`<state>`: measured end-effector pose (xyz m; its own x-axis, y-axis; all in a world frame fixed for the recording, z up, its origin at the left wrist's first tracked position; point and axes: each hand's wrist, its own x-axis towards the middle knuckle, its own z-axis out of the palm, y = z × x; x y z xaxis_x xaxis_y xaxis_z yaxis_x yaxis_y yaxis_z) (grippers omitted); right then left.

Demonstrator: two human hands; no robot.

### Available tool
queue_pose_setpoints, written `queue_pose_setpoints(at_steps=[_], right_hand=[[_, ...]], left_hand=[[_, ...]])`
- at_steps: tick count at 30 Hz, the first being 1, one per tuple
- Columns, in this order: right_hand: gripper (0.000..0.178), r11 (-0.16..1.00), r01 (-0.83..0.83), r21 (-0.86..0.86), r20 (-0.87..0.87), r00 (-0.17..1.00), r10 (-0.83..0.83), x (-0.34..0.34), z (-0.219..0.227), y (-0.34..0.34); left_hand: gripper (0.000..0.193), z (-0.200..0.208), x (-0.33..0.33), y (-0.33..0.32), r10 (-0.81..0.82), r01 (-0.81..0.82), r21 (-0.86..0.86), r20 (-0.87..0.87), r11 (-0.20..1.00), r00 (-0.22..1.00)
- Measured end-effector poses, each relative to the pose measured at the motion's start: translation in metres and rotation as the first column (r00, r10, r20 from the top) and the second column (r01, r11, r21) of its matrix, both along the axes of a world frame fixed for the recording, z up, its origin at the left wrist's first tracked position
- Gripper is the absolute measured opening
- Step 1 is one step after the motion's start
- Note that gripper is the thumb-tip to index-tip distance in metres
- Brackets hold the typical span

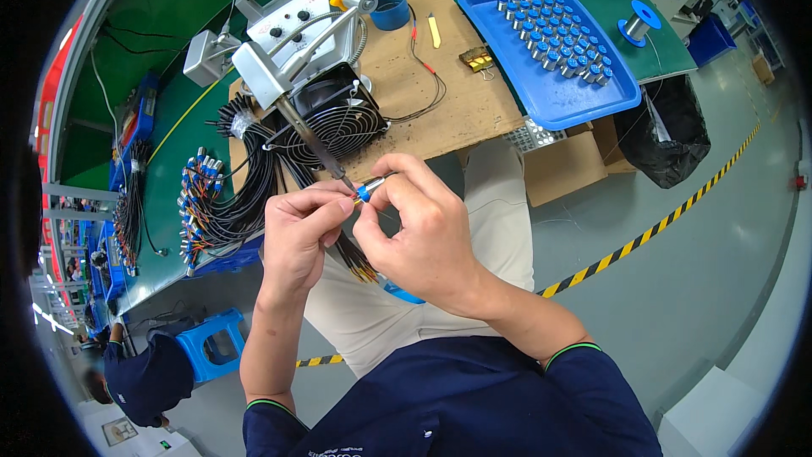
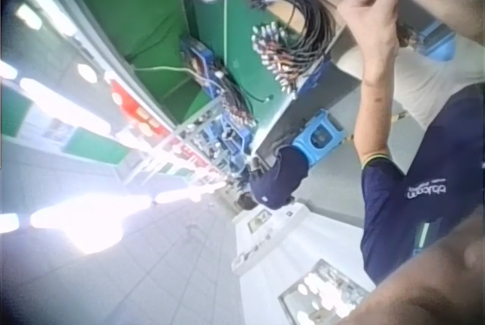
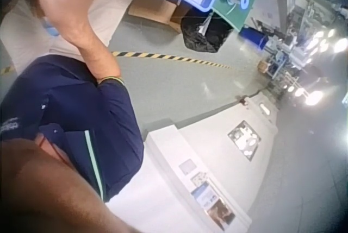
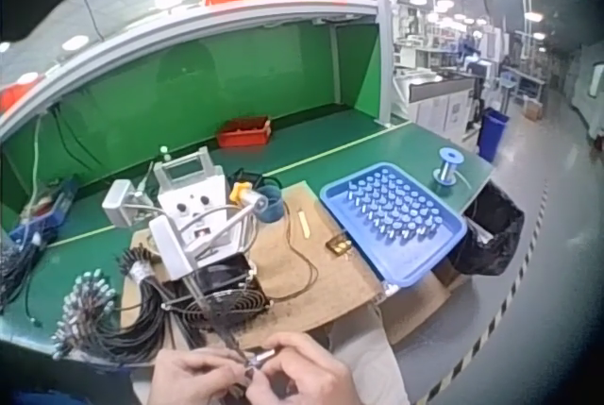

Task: The person assembles an electronic component by hand, inserting wire ends from a wiring harness into a connector housing.

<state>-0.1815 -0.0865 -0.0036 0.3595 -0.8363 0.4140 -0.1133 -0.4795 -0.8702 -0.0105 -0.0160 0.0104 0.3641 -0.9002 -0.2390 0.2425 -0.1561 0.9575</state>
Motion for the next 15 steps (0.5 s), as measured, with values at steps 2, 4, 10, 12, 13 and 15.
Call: queue_pose_setpoints(at_steps=[2,4,10,12,13,15], right_hand=[[0.013,1.000,-0.001,-0.003,0.001,1.000,0.001,0.0001,0.0006,0.0004],[0.013,0.999,-0.010,0.044,-0.015,1.000,0.010,-0.0010,0.0015,0.0009],[0.012,1.000,-0.005,0.006,-0.014,1.000,0.005,-0.0013,-0.0039,0.0015],[0.012,1.000,-0.005,0.006,-0.013,1.000,0.005,-0.0016,-0.0037,0.0019],[0.012,1.000,-0.004,0.005,-0.012,1.000,0.004,-0.0018,-0.0035,0.0021],[0.012,1.000,-0.005,0.013,-0.013,1.000,0.005,-0.0018,-0.0037,0.0024]], left_hand=[[0.008,0.0006,-0.0006,-0.0001,0.002,-0.002,-0.007,0.006,1.000,1.000],[0.008,0.0003,-0.0010,-0.0006,0.003,-0.003,-0.011,0.014,1.000,1.000],[0.008,-0.0048,-0.0002,-0.0011,-0.016,0.016,-0.005,-0.029,1.000,0.999],[0.008,-0.0067,0.0001,-0.0009,-0.039,0.039,-0.007,-0.040,0.999,0.998],[0.008,-0.0072,0.0003,-0.0008,-0.039,0.038,-0.007,-0.040,0.999,0.998],[0.009,-0.0076,0.0007,-0.0006,-0.041,0.041,-0.005,-0.031,0.999,0.999]])
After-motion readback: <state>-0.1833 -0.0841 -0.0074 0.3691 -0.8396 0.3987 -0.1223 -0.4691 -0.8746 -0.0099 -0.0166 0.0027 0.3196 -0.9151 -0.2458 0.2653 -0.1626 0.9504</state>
